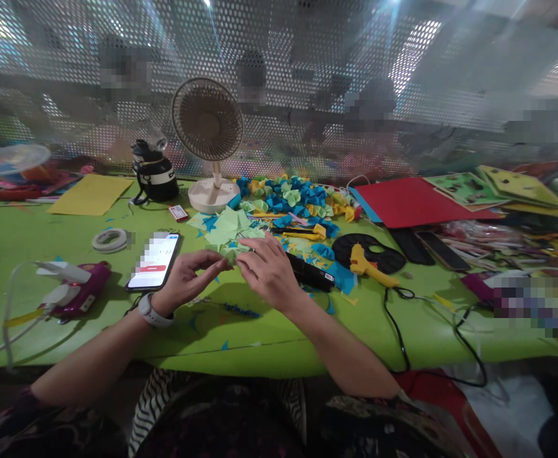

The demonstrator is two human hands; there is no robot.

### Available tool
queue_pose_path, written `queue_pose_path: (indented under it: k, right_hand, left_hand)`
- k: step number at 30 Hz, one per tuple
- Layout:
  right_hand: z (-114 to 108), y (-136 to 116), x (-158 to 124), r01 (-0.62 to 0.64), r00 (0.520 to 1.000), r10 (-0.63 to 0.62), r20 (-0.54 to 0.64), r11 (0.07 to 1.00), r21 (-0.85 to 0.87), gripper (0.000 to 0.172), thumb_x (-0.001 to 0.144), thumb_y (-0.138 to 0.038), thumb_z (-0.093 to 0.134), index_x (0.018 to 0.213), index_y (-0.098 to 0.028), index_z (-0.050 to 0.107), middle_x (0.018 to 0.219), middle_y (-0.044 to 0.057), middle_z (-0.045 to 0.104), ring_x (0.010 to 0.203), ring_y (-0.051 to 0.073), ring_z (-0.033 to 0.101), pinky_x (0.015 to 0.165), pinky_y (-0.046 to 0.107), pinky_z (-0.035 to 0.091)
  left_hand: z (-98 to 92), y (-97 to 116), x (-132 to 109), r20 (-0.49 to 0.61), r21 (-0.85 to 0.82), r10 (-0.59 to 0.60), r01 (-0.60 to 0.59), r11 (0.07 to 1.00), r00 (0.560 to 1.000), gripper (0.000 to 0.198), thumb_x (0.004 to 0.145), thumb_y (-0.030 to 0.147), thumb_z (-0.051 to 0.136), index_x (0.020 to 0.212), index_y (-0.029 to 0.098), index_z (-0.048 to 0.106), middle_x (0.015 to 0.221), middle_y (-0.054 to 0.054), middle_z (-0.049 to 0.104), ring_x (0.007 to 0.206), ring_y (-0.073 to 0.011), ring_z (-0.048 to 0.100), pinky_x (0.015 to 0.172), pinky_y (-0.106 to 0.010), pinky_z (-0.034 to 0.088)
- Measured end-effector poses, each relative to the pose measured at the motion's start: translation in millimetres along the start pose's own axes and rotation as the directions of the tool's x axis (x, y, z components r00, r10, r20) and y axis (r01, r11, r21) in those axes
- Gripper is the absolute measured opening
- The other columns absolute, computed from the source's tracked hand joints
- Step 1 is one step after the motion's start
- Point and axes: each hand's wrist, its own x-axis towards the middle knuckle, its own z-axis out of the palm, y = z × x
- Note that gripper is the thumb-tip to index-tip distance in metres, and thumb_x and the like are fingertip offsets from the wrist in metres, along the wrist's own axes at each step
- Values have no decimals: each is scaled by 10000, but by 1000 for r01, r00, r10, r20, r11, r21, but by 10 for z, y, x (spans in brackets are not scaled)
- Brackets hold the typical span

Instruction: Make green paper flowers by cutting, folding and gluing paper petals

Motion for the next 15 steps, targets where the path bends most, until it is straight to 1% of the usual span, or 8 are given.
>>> queue_pose_path:
  k: [3, 10, 15]
  right_hand:
    - [1, -1, -2, -7, 1000, 7, 5, 1000, -9, 124, 920, -205, 552, 926, -225, 674, 1118, 83, 690, 1049, 232, 640, 1081, 518, 400]
    - [-1, -13, 4, 10, 1000, -10, -17, 1000, -21, 94, 913, -208, 569, 918, -218, 663, 1098, 86, 698, 1035, 223, 651, 1065, 496, 421]
    - [-9, -30, -1, -9, 1000, 9, -19, 1000, 2, 94, 876, -249, 614, 952, -222, 662, 1137, 86, 684, 1064, 232, 638, 1084, 494, 401]
  left_hand:
    - [1, -3, 1, -5, -12, 1, -1, 1000, 1000, 219, 902, 325, 588, 845, 141, 691, 776, -81, 725, 697, -154, 668, 613, -246, 526]
    - [4, -11, -3, -7, 16, -8, 8, 1000, 1000, 216, 902, 328, 587, 855, 142, 685, 779, -86, 722, 710, -166, 679, 619, -251, 534]
    - [12, -14, 2, -41, 21, -5, 6, 1000, 999, 212, 897, 331, 594, 852, 139, 670, 756, -79, 714, 672, -157, 677, 597, -242, 535]
